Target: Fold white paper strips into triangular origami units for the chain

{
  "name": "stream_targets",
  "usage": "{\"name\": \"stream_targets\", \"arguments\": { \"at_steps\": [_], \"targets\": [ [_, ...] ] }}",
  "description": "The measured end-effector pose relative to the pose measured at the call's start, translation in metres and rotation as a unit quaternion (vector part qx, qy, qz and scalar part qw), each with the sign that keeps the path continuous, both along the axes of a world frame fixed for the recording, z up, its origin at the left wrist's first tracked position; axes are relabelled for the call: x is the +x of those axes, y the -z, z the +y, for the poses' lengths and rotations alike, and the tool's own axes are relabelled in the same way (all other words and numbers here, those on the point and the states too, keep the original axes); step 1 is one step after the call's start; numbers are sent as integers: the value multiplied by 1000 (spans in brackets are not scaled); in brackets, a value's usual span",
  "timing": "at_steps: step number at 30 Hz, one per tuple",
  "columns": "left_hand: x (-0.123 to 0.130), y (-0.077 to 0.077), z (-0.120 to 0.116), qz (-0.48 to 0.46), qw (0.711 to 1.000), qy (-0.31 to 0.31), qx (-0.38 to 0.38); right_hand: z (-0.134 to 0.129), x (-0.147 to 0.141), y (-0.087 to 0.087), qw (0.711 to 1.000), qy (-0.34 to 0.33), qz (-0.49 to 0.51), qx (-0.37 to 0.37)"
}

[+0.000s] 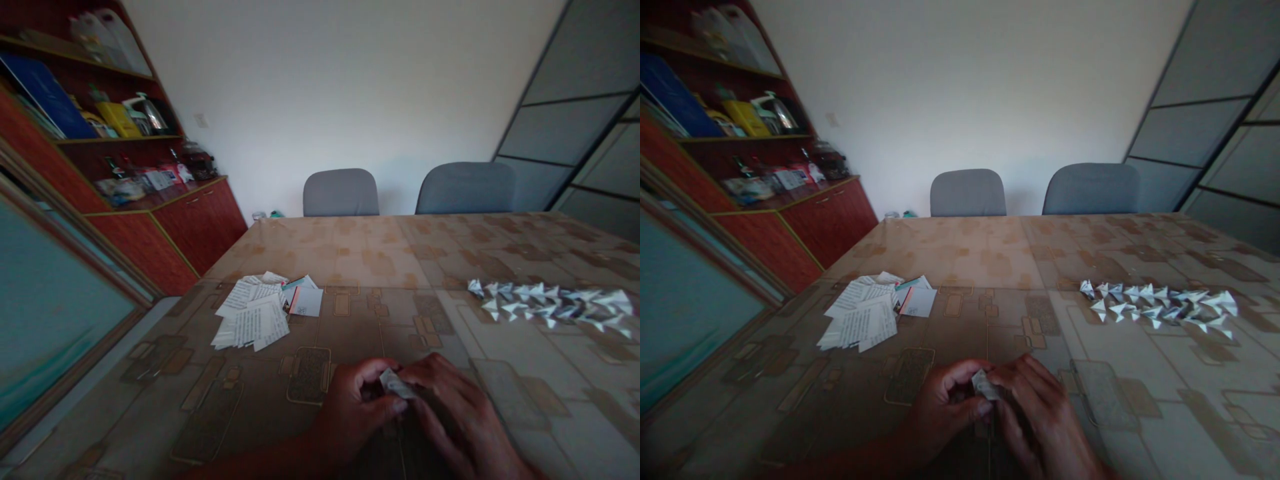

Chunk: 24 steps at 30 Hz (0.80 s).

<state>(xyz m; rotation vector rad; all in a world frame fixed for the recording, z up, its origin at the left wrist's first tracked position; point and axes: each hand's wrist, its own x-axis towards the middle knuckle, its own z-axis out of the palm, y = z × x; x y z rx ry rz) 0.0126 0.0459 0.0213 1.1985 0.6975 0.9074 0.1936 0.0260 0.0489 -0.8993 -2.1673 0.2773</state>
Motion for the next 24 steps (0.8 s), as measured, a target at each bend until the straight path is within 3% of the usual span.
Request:
{"name": "stream_targets", "arguments": {
  "at_steps": [4,12,17,24],
  "targets": [
    [1,0,-1,62,997,-33,31,-1,1,-3,1000,-6,-17,-1],
    [1,-1,-5,159,982,-30,102,1,-2,3,998,22,-16,55],
    [0,-1,-9,151,984,4,93,1,-2,2,997,26,-17,76],
    [-2,3,-8,144,981,-18,128,0,-2,2,996,32,-23,75]
  ]
}}
